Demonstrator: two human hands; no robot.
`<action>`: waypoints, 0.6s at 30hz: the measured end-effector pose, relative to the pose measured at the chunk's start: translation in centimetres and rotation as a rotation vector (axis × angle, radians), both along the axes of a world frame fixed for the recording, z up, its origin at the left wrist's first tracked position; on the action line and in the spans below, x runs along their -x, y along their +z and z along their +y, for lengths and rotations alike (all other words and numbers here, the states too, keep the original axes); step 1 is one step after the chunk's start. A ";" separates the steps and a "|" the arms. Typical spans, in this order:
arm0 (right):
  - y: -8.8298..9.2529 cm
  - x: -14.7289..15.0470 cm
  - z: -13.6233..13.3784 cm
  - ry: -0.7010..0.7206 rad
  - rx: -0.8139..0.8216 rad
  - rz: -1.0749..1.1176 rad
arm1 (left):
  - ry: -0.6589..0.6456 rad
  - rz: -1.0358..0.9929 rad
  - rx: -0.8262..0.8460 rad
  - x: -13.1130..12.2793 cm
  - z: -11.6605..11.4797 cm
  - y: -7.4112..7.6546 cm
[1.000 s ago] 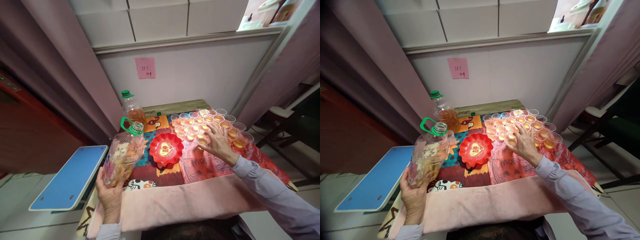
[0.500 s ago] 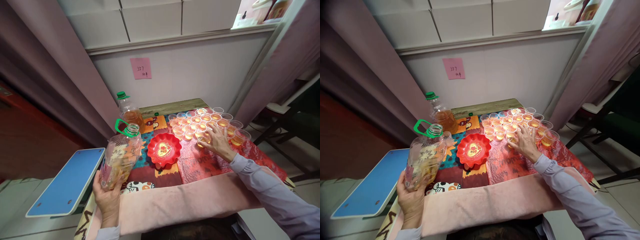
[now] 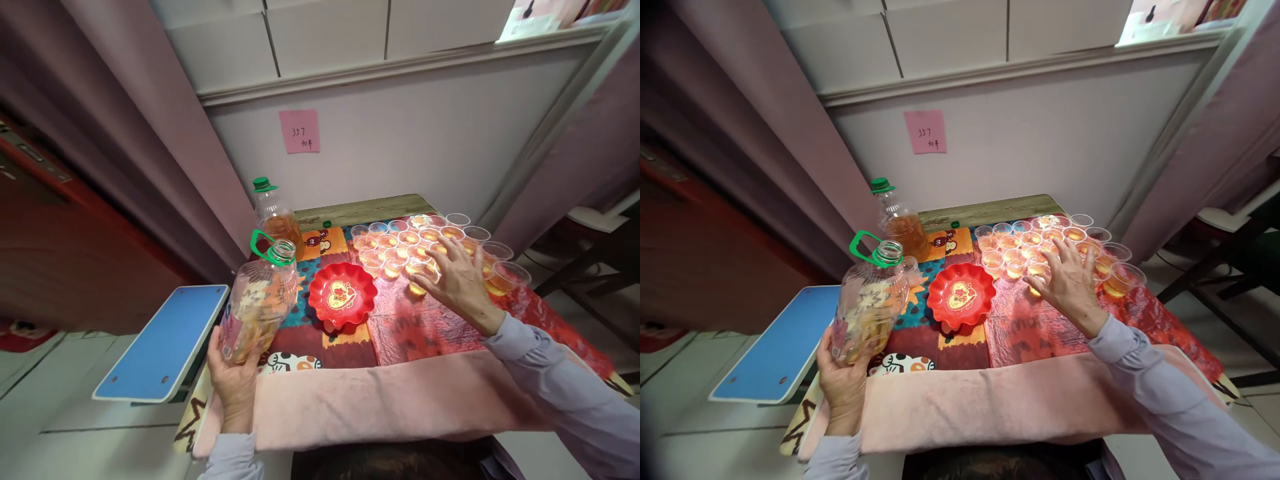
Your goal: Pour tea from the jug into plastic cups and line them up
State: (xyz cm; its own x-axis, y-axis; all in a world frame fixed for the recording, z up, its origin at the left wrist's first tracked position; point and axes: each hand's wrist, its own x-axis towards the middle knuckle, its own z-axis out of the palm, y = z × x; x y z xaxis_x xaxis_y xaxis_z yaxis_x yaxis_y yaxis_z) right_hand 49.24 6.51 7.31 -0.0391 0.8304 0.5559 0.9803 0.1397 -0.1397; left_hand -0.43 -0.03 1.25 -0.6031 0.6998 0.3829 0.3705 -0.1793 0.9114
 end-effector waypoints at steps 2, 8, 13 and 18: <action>1.6 1.6 0.3 0.072 -0.016 0.029 | -0.012 -0.016 0.002 -0.1 -0.1 0.0; 3.8 9.9 2.6 0.372 0.028 0.055 | 0.002 -0.012 -0.007 -0.2 -0.3 0.1; 3.8 17.2 5.6 0.458 0.231 0.006 | 0.013 -0.012 0.002 -0.1 -0.4 0.1; 4.3 23.3 8.5 0.479 0.410 -0.042 | 0.042 -0.017 -0.007 0.2 -0.3 -0.3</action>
State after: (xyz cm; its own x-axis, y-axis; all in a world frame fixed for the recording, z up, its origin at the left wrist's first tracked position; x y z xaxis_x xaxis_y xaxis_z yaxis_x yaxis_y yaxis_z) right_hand 25.98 15.05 11.60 -0.4742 0.8605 0.1863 0.8279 0.5078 -0.2380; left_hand -0.60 -0.32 0.96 -0.6380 0.6713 0.3773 0.3627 -0.1703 0.9162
